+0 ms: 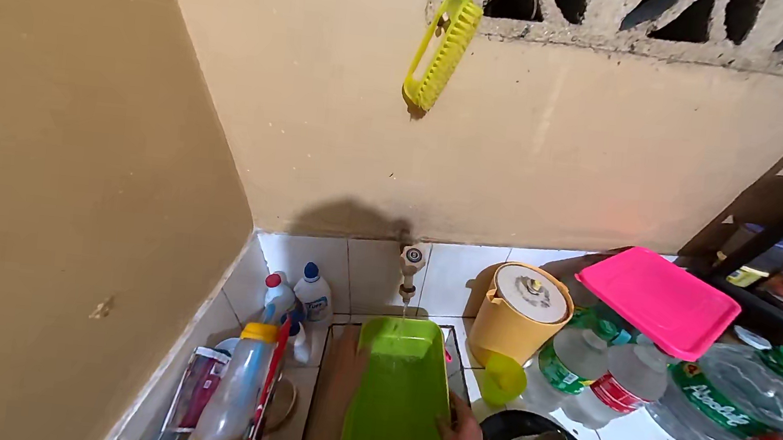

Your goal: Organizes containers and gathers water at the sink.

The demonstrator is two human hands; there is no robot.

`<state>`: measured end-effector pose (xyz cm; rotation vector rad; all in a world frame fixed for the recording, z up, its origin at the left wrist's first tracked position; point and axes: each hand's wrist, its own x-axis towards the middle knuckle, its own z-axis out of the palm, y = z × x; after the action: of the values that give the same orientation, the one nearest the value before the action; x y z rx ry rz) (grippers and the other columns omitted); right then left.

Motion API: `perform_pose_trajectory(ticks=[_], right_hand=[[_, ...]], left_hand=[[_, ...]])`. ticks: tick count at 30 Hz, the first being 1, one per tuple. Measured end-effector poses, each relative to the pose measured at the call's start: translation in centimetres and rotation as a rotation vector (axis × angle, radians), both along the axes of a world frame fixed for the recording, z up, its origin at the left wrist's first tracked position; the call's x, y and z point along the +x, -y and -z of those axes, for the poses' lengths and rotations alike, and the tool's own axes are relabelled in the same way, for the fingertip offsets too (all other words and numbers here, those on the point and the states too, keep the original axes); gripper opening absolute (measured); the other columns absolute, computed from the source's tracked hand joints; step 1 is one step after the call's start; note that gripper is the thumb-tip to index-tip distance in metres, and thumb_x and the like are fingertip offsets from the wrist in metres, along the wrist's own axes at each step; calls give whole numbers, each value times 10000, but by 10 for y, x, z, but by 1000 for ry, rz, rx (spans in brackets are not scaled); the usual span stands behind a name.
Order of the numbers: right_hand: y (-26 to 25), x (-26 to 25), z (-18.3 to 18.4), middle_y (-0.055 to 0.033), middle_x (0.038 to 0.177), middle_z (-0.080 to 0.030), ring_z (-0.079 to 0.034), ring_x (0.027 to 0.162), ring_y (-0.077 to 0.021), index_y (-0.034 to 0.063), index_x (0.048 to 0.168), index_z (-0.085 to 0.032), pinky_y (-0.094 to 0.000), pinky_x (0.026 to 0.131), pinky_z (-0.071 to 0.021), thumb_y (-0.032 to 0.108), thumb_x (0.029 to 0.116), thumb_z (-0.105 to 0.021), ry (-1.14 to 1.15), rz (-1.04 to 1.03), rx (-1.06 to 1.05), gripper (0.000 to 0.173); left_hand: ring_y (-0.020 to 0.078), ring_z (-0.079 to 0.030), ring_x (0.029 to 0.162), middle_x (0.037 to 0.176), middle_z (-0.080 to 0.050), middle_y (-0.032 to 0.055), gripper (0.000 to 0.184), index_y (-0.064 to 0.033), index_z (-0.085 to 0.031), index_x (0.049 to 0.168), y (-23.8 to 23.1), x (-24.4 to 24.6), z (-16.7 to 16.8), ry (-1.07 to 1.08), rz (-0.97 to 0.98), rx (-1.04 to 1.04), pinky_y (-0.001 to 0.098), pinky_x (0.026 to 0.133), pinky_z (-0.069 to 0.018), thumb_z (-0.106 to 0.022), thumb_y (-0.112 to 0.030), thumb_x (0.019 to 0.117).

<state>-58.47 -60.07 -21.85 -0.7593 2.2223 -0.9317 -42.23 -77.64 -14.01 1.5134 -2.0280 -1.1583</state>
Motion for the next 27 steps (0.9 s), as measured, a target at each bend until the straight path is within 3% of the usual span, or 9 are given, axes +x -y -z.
perform_pose_trajectory(ticks=[2, 3, 6, 11, 16, 27], right_hand=[[-2, 0, 3, -272, 1349, -620, -635, 1202, -415, 10, 1520, -461, -571, 1052, -483, 131, 962, -672, -6, 1, -3, 609], [-2, 1, 3, -280, 1348, -619, -633, 1202, -424, 10, 1527, -453, -577, 1051, -480, 123, 960, -669, -12, 3, -21, 617], [-4, 5, 4, -293, 1323, -630, -646, 1175, -433, -15, 1503, -479, -571, 1034, -494, 59, 934, -662, -50, 31, -107, 603], [-7, 7, 11, -317, 1308, -626, -661, 1137, -432, -58, 1481, -487, -556, 1024, -509, -2, 907, -648, -56, 34, -244, 599], [-10, 7, -14, -272, 1171, -698, -702, 1013, -383, -19, 1477, -515, -557, 939, -544, -14, 885, -620, 18, 43, -231, 602], [-37, 4, -92, -200, 1088, -725, -717, 916, -273, 11, 1468, -535, -475, 864, -583, 0, 878, -627, 116, -16, -280, 597]], left_hand=[[459, -511, 1344, 1438, -526, 313, 710, 23, -434, 1512, -27, 18, 48, 135, -24, 186, 607, 1120, -406, -745, -227, 925], [455, -533, 1326, 1419, -547, 305, 701, 18, -442, 1507, -37, 24, 56, 153, -23, 239, 602, 1111, -419, -757, -180, 913], [440, -615, 1217, 1279, -645, 287, 484, 35, -597, 1364, -43, 29, 64, 217, -53, 235, 602, 1043, -468, -706, -113, 916], [437, -648, 1140, 1191, -681, 280, 445, 49, -622, 1319, -37, 35, 77, 121, -49, 188, 616, 990, -488, -680, -79, 896], [428, -653, 1118, 1176, -680, 283, 390, 55, -643, 1282, -40, 39, 57, 61, -53, 198, 611, 988, -491, -659, -66, 912], [378, -659, 1063, 1147, -678, 265, 439, 68, -623, 1288, -64, 66, -10, -107, 19, 206, 578, 948, -505, -627, -124, 893]])
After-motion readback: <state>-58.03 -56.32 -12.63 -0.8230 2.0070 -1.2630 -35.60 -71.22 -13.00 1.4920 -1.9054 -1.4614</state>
